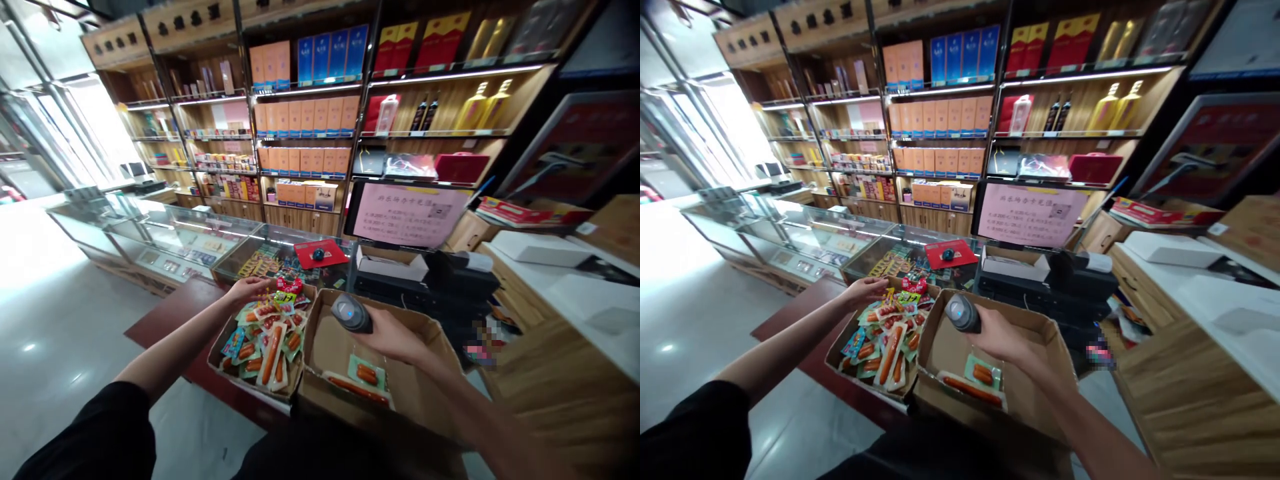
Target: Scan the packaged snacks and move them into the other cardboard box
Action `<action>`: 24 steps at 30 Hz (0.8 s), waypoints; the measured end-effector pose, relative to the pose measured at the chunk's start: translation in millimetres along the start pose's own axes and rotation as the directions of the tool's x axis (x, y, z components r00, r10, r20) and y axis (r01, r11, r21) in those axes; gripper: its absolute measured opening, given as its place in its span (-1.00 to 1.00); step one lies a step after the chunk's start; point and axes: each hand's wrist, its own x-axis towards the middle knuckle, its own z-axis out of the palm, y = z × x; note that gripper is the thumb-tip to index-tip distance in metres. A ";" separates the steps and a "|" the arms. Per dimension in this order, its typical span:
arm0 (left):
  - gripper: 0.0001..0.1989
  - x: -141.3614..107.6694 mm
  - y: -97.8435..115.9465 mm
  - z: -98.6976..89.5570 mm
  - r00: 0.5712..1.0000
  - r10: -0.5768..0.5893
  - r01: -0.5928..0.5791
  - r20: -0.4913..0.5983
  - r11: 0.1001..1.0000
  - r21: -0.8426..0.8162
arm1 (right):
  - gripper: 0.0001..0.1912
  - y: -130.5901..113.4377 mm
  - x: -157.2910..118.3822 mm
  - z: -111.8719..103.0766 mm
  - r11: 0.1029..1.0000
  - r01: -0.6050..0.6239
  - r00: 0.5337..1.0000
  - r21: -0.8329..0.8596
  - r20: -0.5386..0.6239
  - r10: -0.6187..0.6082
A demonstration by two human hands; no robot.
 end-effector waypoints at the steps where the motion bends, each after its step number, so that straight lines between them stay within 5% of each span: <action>1: -0.64 -4.0 -2.2 1.2 1.000 0.002 -0.002 -0.004 1.000 0.012 | -0.57 1.3 0.9 -0.9 1.000 0.014 1.000 0.011 0.001 -0.014; 5: -0.60 -15.4 -14.1 32.9 0.999 0.004 -0.005 0.054 1.000 0.017 | -0.57 6.3 -6.8 -11.5 0.998 0.050 0.998 0.022 0.028 -0.051; 12: -0.54 -34.2 -44.9 147.2 0.960 -0.058 0.034 0.273 0.995 0.091 | -0.62 20.8 -51.0 -43.6 0.996 -0.034 0.999 -0.080 0.022 0.035; 16: -0.54 -40.6 -72.9 203.8 0.914 -0.118 -0.027 0.388 0.937 0.349 | -0.59 35.5 -87.9 -62.5 0.997 -0.063 0.998 -0.040 -0.001 0.063; 18: -0.52 -43.9 -84.9 224.3 0.891 -0.160 -0.147 0.426 0.785 0.602 | -0.60 44.4 -107.0 -70.2 0.997 -0.070 0.997 -0.017 -0.018 0.070; 20: -0.47 -48.8 -93.3 241.9 0.881 -0.225 -0.262 0.416 0.500 0.825 | -0.62 54.6 -125.0 -75.6 0.997 -0.071 0.997 -0.004 -0.026 0.071; 24: -0.30 -63.3 -103.3 275.2 0.883 -0.311 -0.381 0.351 -0.039 0.924 | -0.61 73.9 -155.2 -81.9 0.998 -0.064 0.998 0.019 -0.027 0.064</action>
